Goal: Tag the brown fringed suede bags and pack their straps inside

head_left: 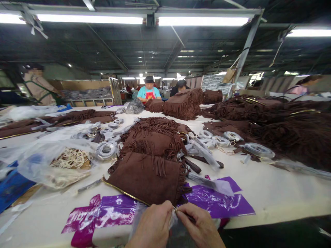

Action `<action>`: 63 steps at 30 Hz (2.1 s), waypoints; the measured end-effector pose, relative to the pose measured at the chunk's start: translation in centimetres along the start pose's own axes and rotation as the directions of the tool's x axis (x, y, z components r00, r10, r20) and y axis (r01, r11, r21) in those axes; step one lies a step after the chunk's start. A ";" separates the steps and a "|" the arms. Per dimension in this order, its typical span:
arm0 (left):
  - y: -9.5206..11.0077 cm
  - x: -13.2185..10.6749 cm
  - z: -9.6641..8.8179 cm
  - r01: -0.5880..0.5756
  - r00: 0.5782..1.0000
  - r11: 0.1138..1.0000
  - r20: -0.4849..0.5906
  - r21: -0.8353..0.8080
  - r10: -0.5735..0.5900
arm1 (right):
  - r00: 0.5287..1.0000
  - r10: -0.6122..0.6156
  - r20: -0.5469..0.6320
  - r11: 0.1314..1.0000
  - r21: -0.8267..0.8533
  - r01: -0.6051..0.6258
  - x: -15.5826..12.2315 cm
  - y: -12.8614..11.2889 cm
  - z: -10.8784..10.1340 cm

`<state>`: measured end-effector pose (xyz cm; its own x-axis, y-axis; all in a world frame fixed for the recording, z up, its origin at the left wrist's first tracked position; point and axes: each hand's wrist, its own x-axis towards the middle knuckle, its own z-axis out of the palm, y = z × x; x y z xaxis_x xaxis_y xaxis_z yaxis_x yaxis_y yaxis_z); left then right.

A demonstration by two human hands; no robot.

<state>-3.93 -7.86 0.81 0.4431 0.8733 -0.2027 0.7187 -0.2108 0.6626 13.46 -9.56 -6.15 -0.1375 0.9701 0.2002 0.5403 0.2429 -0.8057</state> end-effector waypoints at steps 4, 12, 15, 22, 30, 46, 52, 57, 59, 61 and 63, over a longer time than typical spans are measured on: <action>0.0 0.3 -1.0 -0.073 0.993 0.970 -0.077 0.233 0.093 | 1.000 -0.013 0.014 0.999 -0.048 0.013 0.2 0.2 0.1; -1.2 1.8 0.6 -0.114 0.979 0.893 -0.105 0.435 0.176 | 1.000 -0.007 0.028 0.998 -0.058 0.008 0.3 0.1 0.0; -1.4 2.1 0.1 -0.140 0.945 0.915 -0.223 0.378 0.237 | 1.000 -0.015 -0.008 1.000 -0.025 0.015 0.3 0.0 -0.7; -1.0 2.6 -1.7 -0.315 0.858 0.937 -0.378 0.150 0.349 | 0.986 -0.104 -0.128 0.988 0.101 0.117 2.3 -1.8 -1.9; -0.4 3.3 -1.4 -0.385 0.847 0.920 -0.425 -0.078 0.319 | 0.995 -0.067 -0.077 0.974 0.211 0.082 3.6 -2.5 -1.2; -0.7 3.7 1.1 -0.216 0.904 0.954 -0.412 -0.208 0.115 | 0.985 -0.004 -0.174 0.973 0.228 0.044 3.5 -1.5 -0.8; -1.3 4.0 1.2 -0.248 0.913 0.905 -0.396 -0.346 0.099 | 0.983 0.023 -0.180 0.997 0.075 -0.009 3.8 -1.3 -1.2; -1.6 5.0 0.8 -0.191 0.973 0.677 -0.229 -0.711 0.034 | 0.999 -0.005 0.035 0.976 0.218 -0.003 3.4 -2.1 -2.6; -1.5 5.3 0.4 -0.109 0.991 0.590 -0.132 -0.800 0.003 | 0.992 -0.054 0.118 0.965 0.262 0.022 2.6 -2.2 -3.3; -1.5 5.4 0.0 -0.040 0.998 0.521 -0.065 -0.853 -0.028 | 0.978 -0.143 0.154 0.964 0.244 0.103 1.6 -1.7 -3.5; -1.4 5.4 -0.3 -0.012 0.999 0.466 -0.035 -0.885 -0.041 | 0.957 -0.251 0.142 0.952 0.218 0.217 0.6 -0.7 -3.1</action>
<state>-2.74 -2.73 -1.05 0.3946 0.8959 -0.2041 -0.1445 0.2798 0.9491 15.55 -9.14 -3.70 -0.3853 0.8674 0.3149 0.3034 0.4413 -0.8445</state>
